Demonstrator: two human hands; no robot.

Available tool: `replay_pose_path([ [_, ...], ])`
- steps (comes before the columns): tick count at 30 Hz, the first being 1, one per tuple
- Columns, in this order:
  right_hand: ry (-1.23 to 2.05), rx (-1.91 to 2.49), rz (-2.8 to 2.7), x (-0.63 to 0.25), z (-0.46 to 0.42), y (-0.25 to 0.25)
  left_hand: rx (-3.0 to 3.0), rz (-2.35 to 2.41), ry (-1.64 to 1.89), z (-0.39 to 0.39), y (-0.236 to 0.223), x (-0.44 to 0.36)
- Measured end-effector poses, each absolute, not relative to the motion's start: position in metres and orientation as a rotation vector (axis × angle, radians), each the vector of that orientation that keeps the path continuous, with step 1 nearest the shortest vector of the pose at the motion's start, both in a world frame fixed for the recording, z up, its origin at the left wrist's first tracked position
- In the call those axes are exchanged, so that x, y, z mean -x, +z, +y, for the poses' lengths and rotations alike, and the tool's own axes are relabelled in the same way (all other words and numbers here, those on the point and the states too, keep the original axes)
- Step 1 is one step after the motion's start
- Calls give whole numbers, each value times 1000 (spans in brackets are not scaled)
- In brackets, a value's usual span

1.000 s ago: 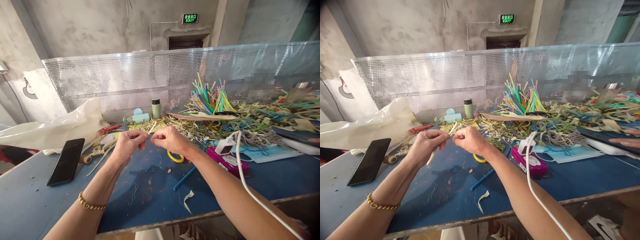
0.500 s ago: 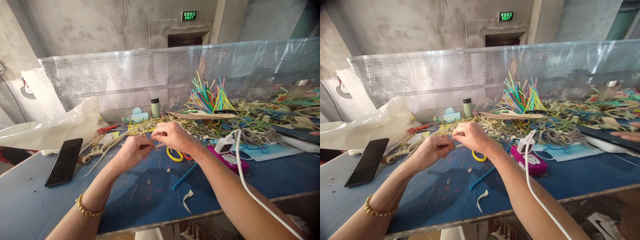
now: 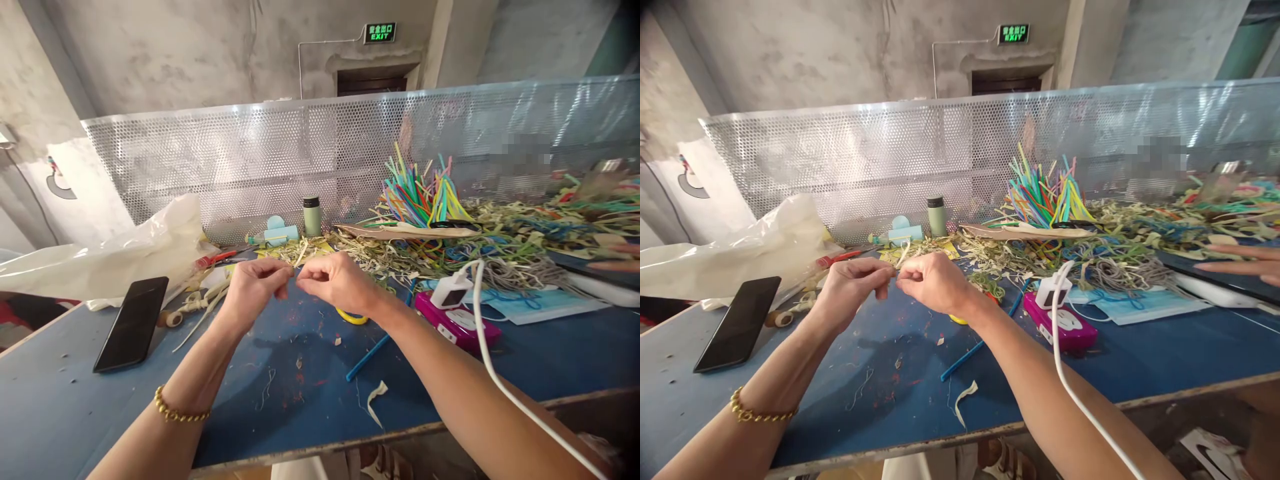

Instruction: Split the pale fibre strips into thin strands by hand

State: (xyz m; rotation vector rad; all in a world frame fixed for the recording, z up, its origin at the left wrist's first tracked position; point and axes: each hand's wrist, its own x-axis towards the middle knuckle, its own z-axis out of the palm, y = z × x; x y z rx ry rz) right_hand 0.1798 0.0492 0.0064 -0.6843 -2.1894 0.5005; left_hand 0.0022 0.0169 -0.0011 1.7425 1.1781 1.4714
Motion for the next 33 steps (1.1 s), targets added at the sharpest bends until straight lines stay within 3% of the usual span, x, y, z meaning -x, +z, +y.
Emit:
replay_pose_path([
  [4,-1,629,-2294,-179,46,4,-2121,1460,1407,18,-4,-4],
  [8,-113,634,-2333,-185,52,7,-2497,1428,1206,18,-6,-4],
  [11,80,641,-2332,-191,60,10,-2538,1232,1017,14,-4,-4],
  [14,520,651,-2307,-199,64,14,-2315,1037,945,7,0,-3],
  [17,980,562,-2206,-203,62,18,-1987,886,989,1,6,0],
  [20,1153,457,-2106,-199,57,18,-1704,780,1168,0,9,0],
  [24,791,555,-2089,-186,53,12,-1474,859,1405,8,4,-5],
  [29,224,691,-2183,-174,46,1,-1616,1075,1546,19,-8,-9],
  [33,53,708,-2195,-171,42,-2,-1577,1203,1622,22,-14,-11],
])
